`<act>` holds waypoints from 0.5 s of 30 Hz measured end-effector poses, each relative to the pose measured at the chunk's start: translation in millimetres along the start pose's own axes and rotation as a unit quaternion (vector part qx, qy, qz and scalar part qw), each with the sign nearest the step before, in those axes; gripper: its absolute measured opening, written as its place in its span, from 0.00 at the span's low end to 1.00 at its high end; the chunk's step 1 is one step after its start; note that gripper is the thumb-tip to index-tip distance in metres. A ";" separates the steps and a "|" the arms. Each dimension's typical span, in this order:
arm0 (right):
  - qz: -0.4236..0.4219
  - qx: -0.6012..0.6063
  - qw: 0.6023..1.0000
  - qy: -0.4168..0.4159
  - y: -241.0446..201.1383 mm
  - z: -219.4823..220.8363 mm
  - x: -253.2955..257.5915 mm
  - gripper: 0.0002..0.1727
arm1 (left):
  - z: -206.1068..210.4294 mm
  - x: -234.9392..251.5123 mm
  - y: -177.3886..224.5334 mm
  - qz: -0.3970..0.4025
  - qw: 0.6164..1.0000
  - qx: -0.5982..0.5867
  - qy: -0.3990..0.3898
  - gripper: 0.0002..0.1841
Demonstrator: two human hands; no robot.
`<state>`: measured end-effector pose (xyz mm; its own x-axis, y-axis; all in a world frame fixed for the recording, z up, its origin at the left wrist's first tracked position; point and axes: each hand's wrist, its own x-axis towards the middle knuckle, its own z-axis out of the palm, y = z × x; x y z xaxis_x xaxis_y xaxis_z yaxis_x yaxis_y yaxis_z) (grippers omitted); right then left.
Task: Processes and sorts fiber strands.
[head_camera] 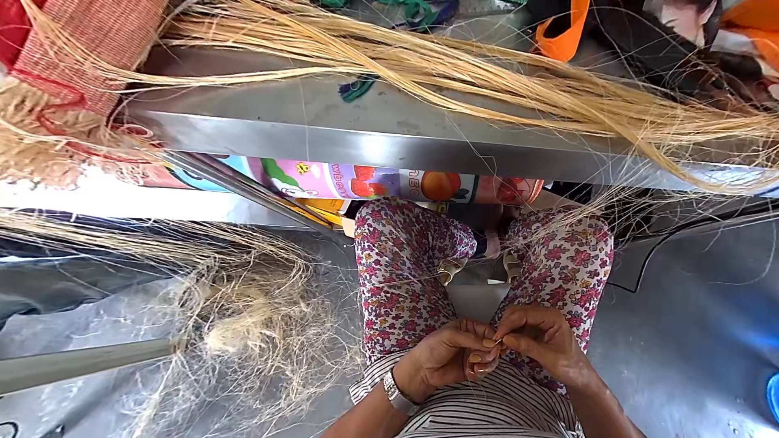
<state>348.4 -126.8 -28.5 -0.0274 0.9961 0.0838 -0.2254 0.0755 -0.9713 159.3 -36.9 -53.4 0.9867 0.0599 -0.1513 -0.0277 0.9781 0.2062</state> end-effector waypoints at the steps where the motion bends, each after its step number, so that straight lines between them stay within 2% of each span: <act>1: 0.001 0.001 1.000 0.002 0.5 -0.1 -0.1 0.07 | 0.1 0.1 0.2 0.000 1.000 -0.003 0.002 0.06; 15: 0.005 0.005 1.000 0.017 4.4 1.7 -1.2 0.06 | -1.3 1.7 -0.8 -0.002 1.000 -0.003 0.009 0.07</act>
<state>345.8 -127.7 -32.5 0.0035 0.9979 0.0654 -0.2354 0.0644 -0.9698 160.8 -37.4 -55.1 0.9838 0.0595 -0.1690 -0.0248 0.9794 0.2002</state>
